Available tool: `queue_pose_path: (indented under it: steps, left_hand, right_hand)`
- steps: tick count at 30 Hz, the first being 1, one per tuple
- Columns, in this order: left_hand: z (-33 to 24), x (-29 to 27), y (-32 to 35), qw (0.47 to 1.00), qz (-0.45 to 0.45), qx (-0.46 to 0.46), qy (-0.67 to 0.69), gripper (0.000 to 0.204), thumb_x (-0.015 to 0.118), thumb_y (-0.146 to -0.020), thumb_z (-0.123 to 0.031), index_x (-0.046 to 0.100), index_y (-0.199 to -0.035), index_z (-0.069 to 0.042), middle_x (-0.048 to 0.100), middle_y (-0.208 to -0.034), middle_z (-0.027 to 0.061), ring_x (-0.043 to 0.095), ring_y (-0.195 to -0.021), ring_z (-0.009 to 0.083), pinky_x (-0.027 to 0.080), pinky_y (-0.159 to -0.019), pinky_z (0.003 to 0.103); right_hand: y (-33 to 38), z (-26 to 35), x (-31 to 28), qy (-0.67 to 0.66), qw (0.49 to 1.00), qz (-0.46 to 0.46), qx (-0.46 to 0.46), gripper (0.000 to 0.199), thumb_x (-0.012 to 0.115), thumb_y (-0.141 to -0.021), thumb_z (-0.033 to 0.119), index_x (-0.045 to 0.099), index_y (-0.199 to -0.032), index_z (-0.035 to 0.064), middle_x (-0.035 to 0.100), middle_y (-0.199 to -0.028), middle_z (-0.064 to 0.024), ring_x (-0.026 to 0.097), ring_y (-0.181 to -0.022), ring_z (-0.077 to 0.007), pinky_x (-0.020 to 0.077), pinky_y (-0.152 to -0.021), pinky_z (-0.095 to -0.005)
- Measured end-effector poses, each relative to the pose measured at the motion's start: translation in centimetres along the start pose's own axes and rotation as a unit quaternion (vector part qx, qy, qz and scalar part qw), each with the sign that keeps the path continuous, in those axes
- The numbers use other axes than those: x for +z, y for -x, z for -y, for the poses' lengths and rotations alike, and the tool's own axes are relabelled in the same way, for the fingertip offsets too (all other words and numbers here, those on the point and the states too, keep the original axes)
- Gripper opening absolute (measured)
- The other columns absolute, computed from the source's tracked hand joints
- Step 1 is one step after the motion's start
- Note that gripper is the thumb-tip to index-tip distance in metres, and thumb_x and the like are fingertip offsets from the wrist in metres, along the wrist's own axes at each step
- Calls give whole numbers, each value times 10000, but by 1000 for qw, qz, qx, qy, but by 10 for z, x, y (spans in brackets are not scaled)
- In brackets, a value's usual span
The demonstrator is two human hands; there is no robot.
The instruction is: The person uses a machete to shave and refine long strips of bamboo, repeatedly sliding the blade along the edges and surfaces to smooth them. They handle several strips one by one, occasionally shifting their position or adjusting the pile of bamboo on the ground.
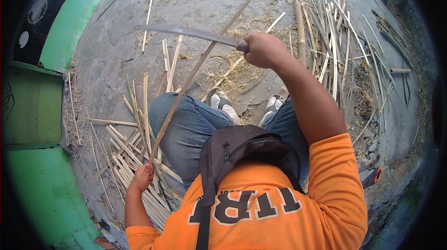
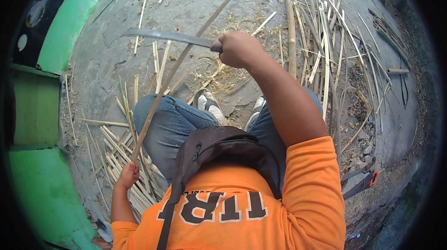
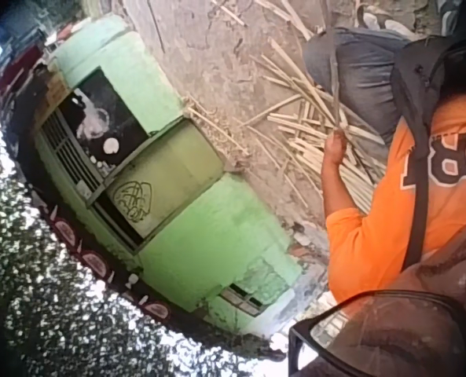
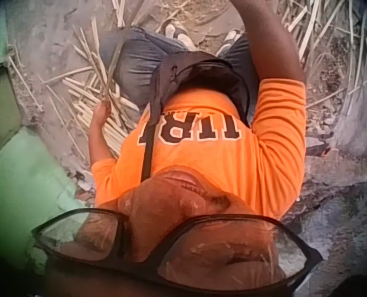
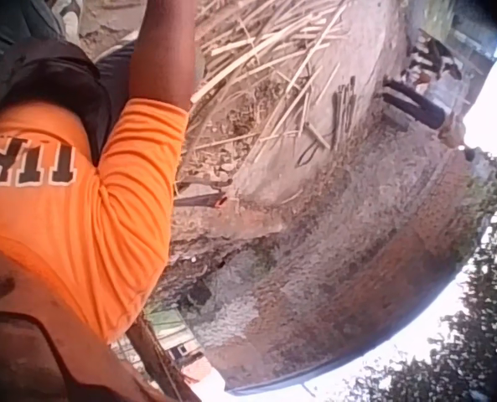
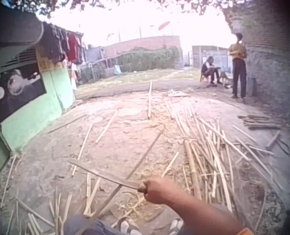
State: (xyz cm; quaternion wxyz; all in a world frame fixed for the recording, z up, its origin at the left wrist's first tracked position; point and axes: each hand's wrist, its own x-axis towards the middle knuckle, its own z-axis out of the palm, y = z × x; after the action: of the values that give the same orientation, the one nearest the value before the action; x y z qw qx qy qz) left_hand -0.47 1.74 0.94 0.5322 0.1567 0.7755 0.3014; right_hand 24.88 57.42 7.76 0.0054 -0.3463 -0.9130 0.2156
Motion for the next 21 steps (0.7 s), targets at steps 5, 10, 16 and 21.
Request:
queue_pose_path:
  steps: [5, 10, 16, 21]
  left_hand:
    - [6, -7, -5, 999, -22, 21, -33, 737, 477, -936, -838, 467, -789, -116, 412, -658, -23, 376, -580, 111, 324, -524, 280]
    - [-7, -12, -2, 998, -26, 20, -53, 726, 498, -936, -827, 474, -797, -115, 422, -670, -20, 397, -589, 112, 339, -532, 284]
    - [-9, -18, -1, 1000, 6, 0, -27, 702, 512, -942, -809, 474, -792, -125, 406, -668, -25, 379, -579, 107, 318, -519, 277]
    - [-18, -9, 3, 1000, 4, 0, 23, 651, 522, -976, -755, 488, -847, -118, 411, -703, -29, 376, -582, 95, 314, -521, 261]
  right_hand:
    - [-23, -40, -12, -49, 991, -36, 118, 251, 637, -938, 266, 792, -1113, 174, 772, -1064, -122, 735, -1011, -322, 588, -897, -445]
    - [-33, -82, 3, -59, 974, -117, 184, 296, 647, -929, 263, 765, -1177, 155, 760, -1175, -145, 724, -1104, -342, 573, -946, -445]
    - [-19, -45, 4, -36, 988, -102, 111, 256, 708, -875, 255, 774, -1089, 131, 765, -1025, -176, 733, -985, -369, 576, -877, -471]
    - [-19, -42, 1, -90, 987, -110, 72, 325, 792, -832, 340, 771, -1010, 68, 764, -940, -170, 742, -909, -343, 570, -805, -453]
